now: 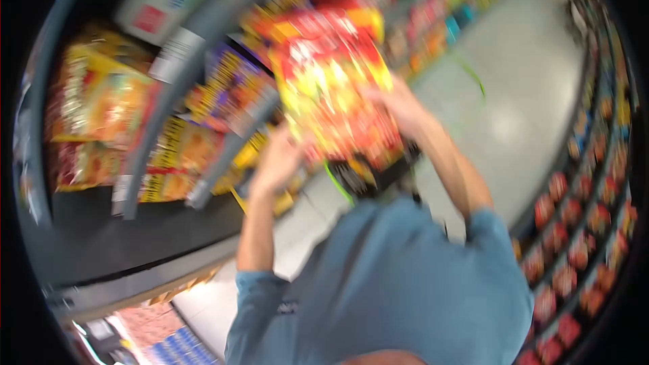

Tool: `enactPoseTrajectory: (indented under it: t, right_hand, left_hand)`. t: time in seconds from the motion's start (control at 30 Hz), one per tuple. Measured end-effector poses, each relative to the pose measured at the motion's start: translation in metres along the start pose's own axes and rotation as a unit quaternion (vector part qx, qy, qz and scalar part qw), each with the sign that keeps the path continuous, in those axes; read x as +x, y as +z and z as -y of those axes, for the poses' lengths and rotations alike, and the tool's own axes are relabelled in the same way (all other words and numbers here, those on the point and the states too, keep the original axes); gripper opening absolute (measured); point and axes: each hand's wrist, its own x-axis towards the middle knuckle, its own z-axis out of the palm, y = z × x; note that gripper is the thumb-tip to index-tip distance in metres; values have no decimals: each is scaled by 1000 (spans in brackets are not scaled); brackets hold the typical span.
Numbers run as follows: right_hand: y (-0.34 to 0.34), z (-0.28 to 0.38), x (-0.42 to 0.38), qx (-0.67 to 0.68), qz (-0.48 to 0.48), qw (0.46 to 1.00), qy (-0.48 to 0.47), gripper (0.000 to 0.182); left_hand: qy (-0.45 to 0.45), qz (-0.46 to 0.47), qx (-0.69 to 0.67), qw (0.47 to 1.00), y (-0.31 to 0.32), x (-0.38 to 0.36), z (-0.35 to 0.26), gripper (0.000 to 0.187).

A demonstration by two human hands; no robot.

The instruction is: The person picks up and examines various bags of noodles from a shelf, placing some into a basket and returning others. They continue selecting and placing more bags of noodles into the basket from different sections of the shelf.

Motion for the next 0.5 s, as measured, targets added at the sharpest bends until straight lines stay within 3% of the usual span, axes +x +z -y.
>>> enactPoseTrajectory:
  t: [0.03,0.07,0.1,0.13,0.2,0.33,0.5]
  right_hand:
    - [5,5,4,2,-10,1000,17,41]
    - [-1,4,13,-23,24,999,-15,43]
    - [13,17,14,-28,42,998,-28,44]
    - [28,36,11,-32,47,998,-35,45]
    - [52,68,20,-72,92,990,-74,45]
    - [117,120,50,-148,167,965,-137,45]
    - [196,156,129,-169,215,959,-74,39]
  left_hand:
    - [60,-31,13,998,-2,-2,-4,39]
    - [39,-16,-91,995,-5,-5,-19,45]
    - [86,-13,-154,984,-5,-8,-38,49]
    - [67,-26,-171,983,-8,-15,-63,48]
    - [161,-75,-121,977,-17,-21,-86,49]
    - [266,-165,-125,942,-56,-27,-138,46]
    - [230,-250,-120,933,-125,-15,-175,31]
